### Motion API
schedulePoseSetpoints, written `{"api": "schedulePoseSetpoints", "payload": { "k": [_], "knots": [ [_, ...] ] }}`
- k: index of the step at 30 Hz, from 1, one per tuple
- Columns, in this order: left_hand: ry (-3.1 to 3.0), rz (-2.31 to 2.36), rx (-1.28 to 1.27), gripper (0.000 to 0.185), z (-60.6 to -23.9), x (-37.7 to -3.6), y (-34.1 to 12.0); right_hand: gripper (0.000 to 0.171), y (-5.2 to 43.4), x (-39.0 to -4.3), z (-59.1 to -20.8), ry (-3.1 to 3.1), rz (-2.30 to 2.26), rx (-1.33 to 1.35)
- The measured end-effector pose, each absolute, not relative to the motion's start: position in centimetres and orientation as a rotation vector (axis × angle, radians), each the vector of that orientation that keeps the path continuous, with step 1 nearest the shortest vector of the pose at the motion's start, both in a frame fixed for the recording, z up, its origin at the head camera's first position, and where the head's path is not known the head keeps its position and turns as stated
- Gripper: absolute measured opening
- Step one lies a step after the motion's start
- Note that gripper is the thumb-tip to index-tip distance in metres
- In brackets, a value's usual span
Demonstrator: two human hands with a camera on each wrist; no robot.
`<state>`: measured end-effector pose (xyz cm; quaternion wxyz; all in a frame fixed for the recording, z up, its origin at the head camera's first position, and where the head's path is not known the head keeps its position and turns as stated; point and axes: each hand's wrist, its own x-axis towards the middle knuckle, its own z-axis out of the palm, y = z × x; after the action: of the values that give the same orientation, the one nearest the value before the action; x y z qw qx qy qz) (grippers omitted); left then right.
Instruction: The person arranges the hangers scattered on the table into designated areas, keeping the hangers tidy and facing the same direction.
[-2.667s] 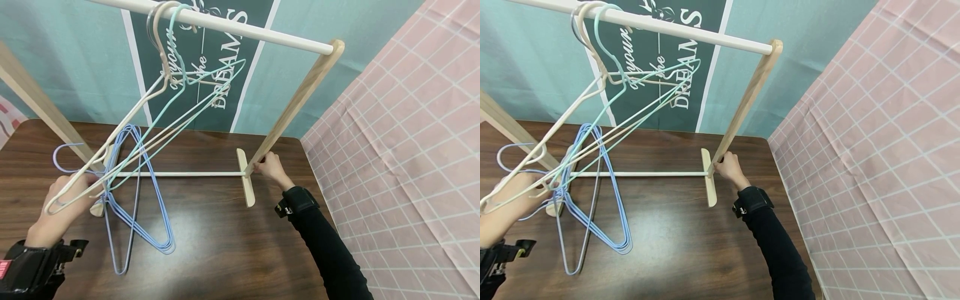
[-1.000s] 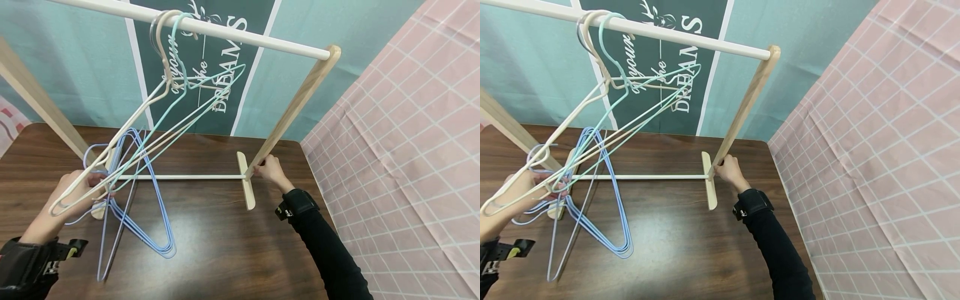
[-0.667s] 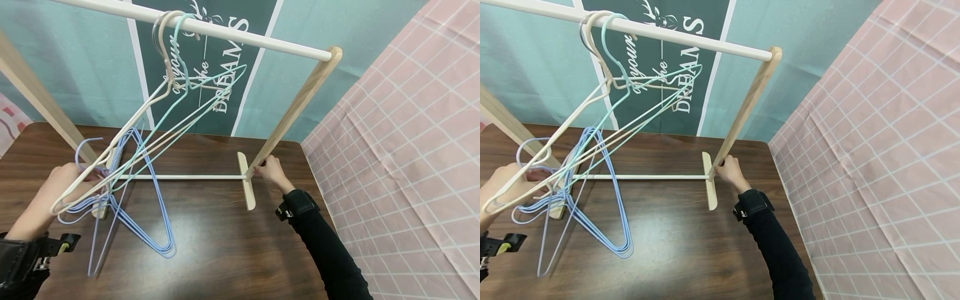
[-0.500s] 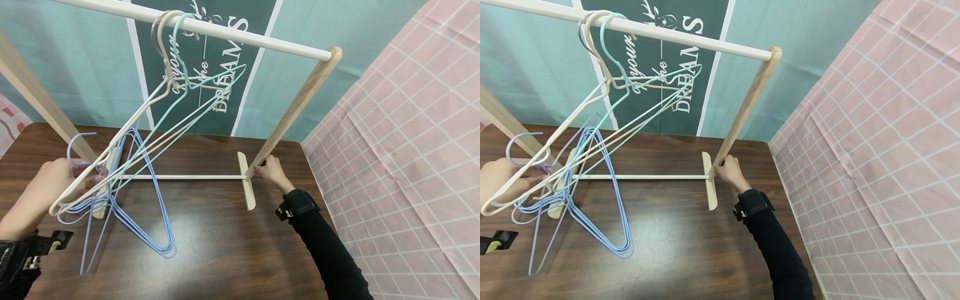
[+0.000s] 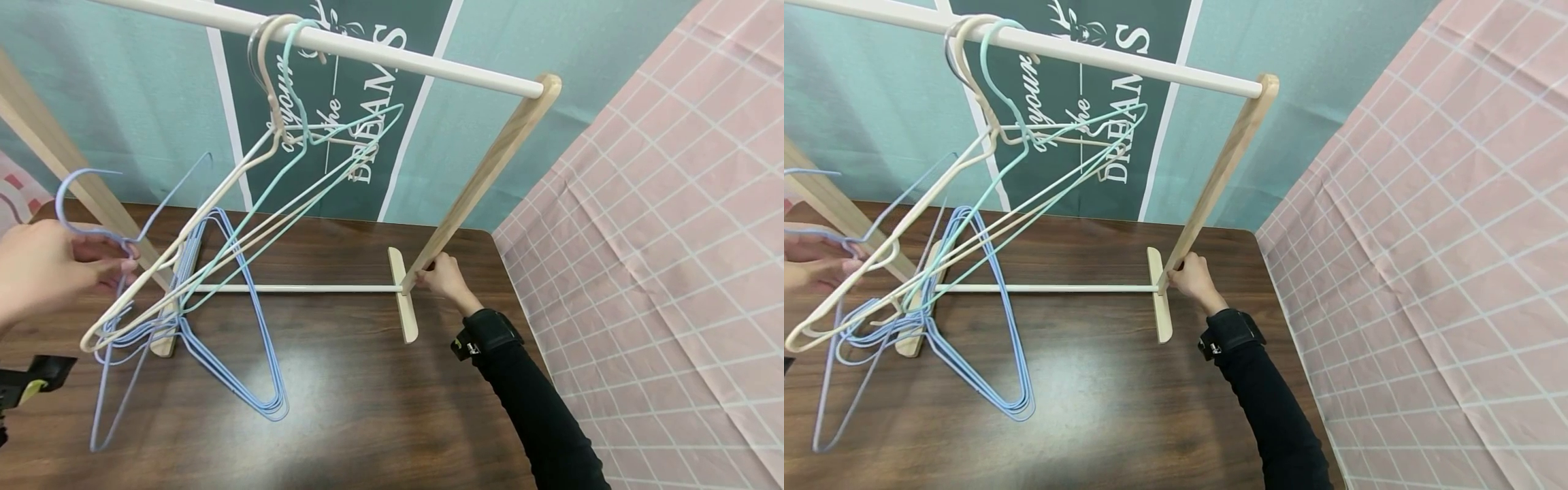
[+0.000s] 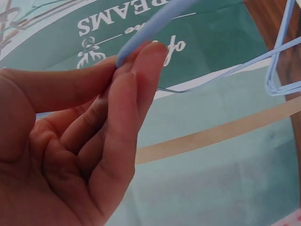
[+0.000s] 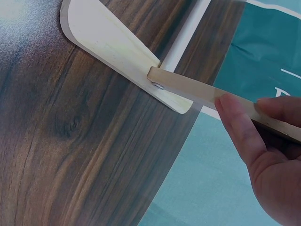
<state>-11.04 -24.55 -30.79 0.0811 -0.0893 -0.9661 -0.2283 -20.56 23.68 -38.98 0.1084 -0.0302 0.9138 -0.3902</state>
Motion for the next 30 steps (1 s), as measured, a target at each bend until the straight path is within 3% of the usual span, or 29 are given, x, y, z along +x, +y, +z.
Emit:
{"api": "schedulePoseSetpoints", "payload": {
  "k": [2,6,9,26,30],
  "knots": [
    [-2.845,-0.878,-0.293,0.013,-30.6,-11.1,-24.8,0.029,23.7,-20.5,-38.9,2.690,-1.144,-0.090],
    [-2.698,-1.441,-0.308,0.049,-30.3,-11.3,-24.9,0.031,23.6,-20.5,-38.9,2.695,-1.133,-0.097],
    [-2.606,-1.578,-0.344,0.057,-30.1,-11.8,-25.1,0.031,23.6,-20.6,-38.8,2.700,-1.128,-0.101],
    [-2.739,-1.399,-0.410,0.036,-27.7,-13.1,-24.3,0.028,23.6,-20.4,-38.6,2.706,-1.151,-0.145],
    [-2.740,-1.389,-0.412,0.021,-27.5,-13.1,-24.0,0.030,23.5,-20.4,-38.5,2.703,-1.136,-0.108]
  ]
}}
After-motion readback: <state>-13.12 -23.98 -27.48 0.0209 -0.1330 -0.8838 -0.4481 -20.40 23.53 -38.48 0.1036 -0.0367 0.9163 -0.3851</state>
